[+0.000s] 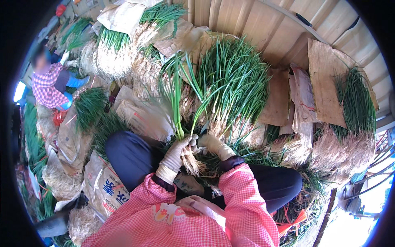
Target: The person sits cross-legged on the floor and repeatedly gathers bunches of green onions, aligns the roots, and ties them with red rubber bands. The person places the finished bundles on a nearby pile.
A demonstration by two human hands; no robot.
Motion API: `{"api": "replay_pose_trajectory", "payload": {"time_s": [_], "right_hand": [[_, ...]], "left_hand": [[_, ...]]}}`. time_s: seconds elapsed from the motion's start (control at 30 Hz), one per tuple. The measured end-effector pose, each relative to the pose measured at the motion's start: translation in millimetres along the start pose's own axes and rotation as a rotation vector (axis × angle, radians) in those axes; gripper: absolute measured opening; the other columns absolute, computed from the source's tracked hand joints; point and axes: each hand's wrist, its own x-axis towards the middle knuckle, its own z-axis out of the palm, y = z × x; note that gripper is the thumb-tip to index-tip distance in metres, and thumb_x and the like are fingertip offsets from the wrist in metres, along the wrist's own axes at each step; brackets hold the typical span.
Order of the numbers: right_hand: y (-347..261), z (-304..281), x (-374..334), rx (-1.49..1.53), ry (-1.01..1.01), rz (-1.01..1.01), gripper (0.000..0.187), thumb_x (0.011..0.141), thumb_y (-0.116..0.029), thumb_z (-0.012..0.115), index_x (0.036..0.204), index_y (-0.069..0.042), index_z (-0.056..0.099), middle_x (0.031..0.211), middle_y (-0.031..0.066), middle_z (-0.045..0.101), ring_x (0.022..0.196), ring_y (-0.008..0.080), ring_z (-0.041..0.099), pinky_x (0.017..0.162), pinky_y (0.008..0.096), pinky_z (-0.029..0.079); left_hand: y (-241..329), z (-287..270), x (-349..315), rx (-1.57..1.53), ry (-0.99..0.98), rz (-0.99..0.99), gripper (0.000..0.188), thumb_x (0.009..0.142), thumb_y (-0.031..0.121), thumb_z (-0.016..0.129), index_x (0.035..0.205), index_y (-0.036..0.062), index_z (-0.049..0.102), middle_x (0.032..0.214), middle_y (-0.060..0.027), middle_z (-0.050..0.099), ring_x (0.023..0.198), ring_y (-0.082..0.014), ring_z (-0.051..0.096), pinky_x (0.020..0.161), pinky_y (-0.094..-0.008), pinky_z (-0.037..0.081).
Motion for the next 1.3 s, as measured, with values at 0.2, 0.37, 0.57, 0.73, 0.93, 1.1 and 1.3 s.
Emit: {"api": "replay_pose_trajectory", "payload": {"time_s": [0.2,0.37,0.57,0.73,0.93,1.1,1.3], "right_hand": [[-40,-20,-8,0.15,0.263,0.093,0.04,0.083,-0.034,0.057,0.11,-0.005,0.057,0.098,0.0119,0.065,0.081,0.0245,0.062,0.073,0.033,0.048],[-89,-58,15,1.048,0.377,0.251,0.031,0.088,-0.033,0.057,0.1,-0.004,0.061,0.084,0.0007,0.062,0.06,0.0063,0.049,0.054,0.0198,0.038],[-47,-66,37,1.037,0.631,0.224,0.028,0.094,-0.025,0.044,0.086,-0.002,0.059,0.065,0.007,0.062,0.049,0.0125,0.056,0.045,0.0223,0.042],[-73,-66,40,0.998,0.928,0.227,0.028,0.092,-0.03,0.05,0.083,-0.006,0.062,0.065,-0.0035,0.056,0.051,0.0052,0.046,0.048,0.019,0.036],[-120,-65,23,-0.149,0.524,0.465,0.049,0.08,-0.048,0.061,0.092,-0.001,0.057,0.068,0.0095,0.061,0.06,0.0224,0.059,0.057,0.032,0.048],[-91,-36,42,-0.609,0.042,0.56,0.038,0.086,-0.039,0.052,0.093,-0.003,0.063,0.08,0.0123,0.066,0.074,0.0278,0.064,0.064,0.0386,0.051],[-69,-21,36,-0.812,-0.042,0.387,0.024,0.086,-0.026,0.05,0.084,-0.011,0.069,0.086,0.0086,0.067,0.078,0.0248,0.065,0.061,0.0381,0.051]], "left_hand": [[8,6,-4,-0.126,-0.149,-0.06,0.03,0.089,0.027,0.054,0.108,0.0037,0.052,0.069,0.0041,0.049,0.064,-0.0096,0.048,0.069,-0.0295,0.045],[11,8,-4,0.064,0.012,-0.104,0.03,0.087,0.026,0.056,0.107,0.0035,0.057,0.078,0.0013,0.057,0.07,-0.0124,0.055,0.071,-0.0289,0.048],[13,4,-5,0.138,0.047,-0.037,0.028,0.083,0.021,0.062,0.105,0.0024,0.059,0.081,-0.002,0.06,0.072,-0.0129,0.059,0.068,-0.0266,0.05],[13,-1,-1,0.334,0.295,0.022,0.021,0.083,0.015,0.06,0.101,0.0045,0.061,0.074,-0.0015,0.059,0.059,-0.0099,0.055,0.053,-0.023,0.046],[-1,-10,14,0.594,0.45,0.008,0.017,0.08,0.016,0.061,0.093,0.0053,0.066,0.066,0.0018,0.058,0.054,-0.0075,0.052,0.044,-0.0235,0.037],[-12,-11,16,1.25,0.581,0.164,0.028,0.077,0.029,0.06,0.092,0.006,0.064,0.083,-0.023,0.06,0.081,-0.0403,0.058,0.068,-0.0446,0.047],[-7,1,12,1.474,0.561,0.142,0.022,0.079,0.026,0.057,0.087,0.0055,0.063,0.083,-0.0209,0.061,0.081,-0.0399,0.058,0.069,-0.0455,0.047]]}}
